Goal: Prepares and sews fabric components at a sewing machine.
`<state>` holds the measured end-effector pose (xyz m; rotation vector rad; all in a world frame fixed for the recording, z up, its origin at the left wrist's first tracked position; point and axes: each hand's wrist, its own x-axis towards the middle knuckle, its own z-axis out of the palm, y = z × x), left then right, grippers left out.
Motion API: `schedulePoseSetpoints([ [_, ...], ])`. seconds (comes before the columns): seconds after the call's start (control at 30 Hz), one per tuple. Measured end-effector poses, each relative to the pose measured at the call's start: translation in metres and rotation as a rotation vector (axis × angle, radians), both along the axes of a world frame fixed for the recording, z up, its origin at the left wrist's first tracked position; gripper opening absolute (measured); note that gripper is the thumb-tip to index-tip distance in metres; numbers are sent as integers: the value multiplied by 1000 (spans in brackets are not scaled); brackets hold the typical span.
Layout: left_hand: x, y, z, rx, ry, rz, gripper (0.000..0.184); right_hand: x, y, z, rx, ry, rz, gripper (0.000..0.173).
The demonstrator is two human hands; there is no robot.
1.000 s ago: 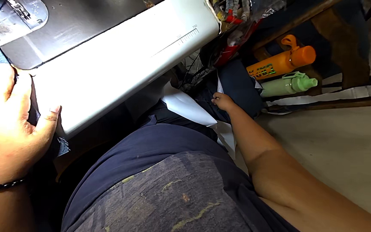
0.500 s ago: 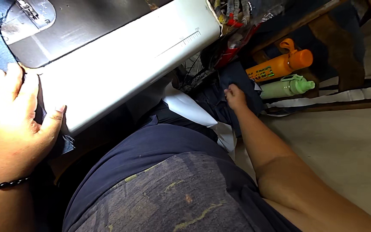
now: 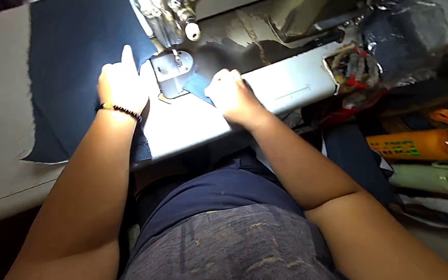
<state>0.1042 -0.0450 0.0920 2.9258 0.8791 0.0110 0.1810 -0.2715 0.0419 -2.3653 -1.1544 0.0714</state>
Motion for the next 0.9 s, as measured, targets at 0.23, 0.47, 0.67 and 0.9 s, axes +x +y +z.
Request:
schedulePoseSetpoints([
  [0.23,-29,30,-27,-580,-295,-234,28,-4,15,-7,35,39,241,38],
  [0.47,-28,23,-27,-799,-137,-214,68,-13,19,-8,-2,-19,202,50],
  [0.67,2,14,-16,-473,-70,-210,29,-9,21,-13,-70,-36,250,54],
  [0.9,-11,15,-12,-614,-55,-222,40,-9,21,-13,-60,-46,254,54],
])
